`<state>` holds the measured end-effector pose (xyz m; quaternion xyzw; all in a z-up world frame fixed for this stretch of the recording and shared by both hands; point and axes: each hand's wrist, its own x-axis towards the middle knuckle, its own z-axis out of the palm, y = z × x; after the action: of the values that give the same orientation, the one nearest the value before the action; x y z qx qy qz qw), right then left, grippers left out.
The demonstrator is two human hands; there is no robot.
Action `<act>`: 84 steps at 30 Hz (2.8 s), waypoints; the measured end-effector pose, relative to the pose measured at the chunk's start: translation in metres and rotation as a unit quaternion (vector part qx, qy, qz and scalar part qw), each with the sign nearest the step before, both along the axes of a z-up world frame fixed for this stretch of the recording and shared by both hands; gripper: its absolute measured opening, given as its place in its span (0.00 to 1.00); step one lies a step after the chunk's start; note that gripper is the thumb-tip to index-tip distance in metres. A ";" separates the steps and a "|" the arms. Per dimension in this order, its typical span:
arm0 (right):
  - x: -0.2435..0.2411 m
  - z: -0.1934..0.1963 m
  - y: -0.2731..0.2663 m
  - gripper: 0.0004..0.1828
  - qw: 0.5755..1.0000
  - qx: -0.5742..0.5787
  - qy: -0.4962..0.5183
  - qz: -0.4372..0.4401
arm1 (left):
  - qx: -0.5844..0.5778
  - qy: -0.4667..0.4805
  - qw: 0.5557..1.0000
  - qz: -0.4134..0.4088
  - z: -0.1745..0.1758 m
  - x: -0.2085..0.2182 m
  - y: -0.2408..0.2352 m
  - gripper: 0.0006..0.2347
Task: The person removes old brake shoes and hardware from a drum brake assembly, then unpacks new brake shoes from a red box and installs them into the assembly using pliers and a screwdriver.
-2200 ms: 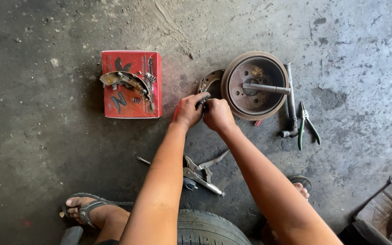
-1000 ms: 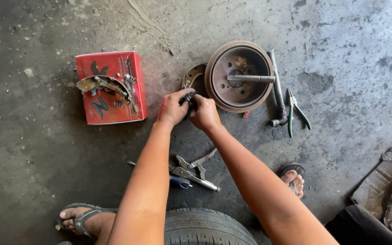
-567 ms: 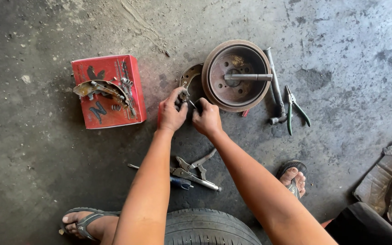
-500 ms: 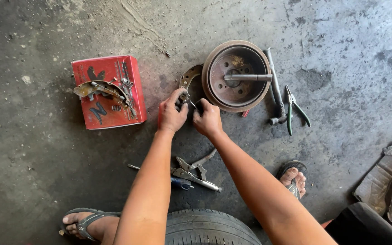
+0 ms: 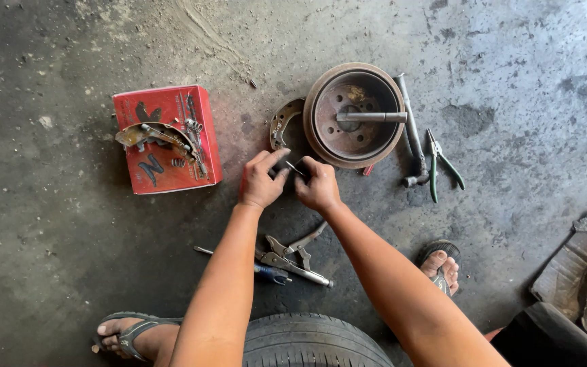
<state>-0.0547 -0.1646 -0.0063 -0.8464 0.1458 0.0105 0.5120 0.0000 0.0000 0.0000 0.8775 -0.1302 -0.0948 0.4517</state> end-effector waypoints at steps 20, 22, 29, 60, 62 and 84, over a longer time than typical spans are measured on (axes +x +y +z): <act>-0.025 -0.004 -0.002 0.09 0.977 -0.208 -0.048 0.006 | -0.072 0.119 0.981 0.137 0.008 -0.019 0.026 0.05; -0.023 -0.009 0.003 0.10 0.957 -0.287 -0.043 0.011 | -0.074 0.043 0.986 0.146 0.028 -0.014 0.035 0.04; -0.015 -0.007 0.029 0.11 0.922 -0.348 -0.170 -0.013 | 0.039 -0.282 0.903 0.321 0.069 -0.004 0.093 0.05; 0.028 -0.004 0.020 0.10 0.988 -0.026 -0.109 -0.108 | 0.168 0.098 0.933 0.303 0.041 0.046 0.183 0.07; 0.026 -0.007 0.023 0.09 0.989 -0.028 -0.102 -0.102 | 0.168 0.105 0.932 0.303 0.040 0.047 0.184 0.07; 0.051 -0.010 0.049 0.05 0.986 -0.083 0.108 -0.091 | -0.008 0.102 0.917 0.386 0.021 0.051 0.184 0.12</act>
<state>-0.0036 -0.1158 -0.0159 -0.8628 0.2775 0.0430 0.4204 0.0506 0.1839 0.0208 0.8418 0.2644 -0.0006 0.4706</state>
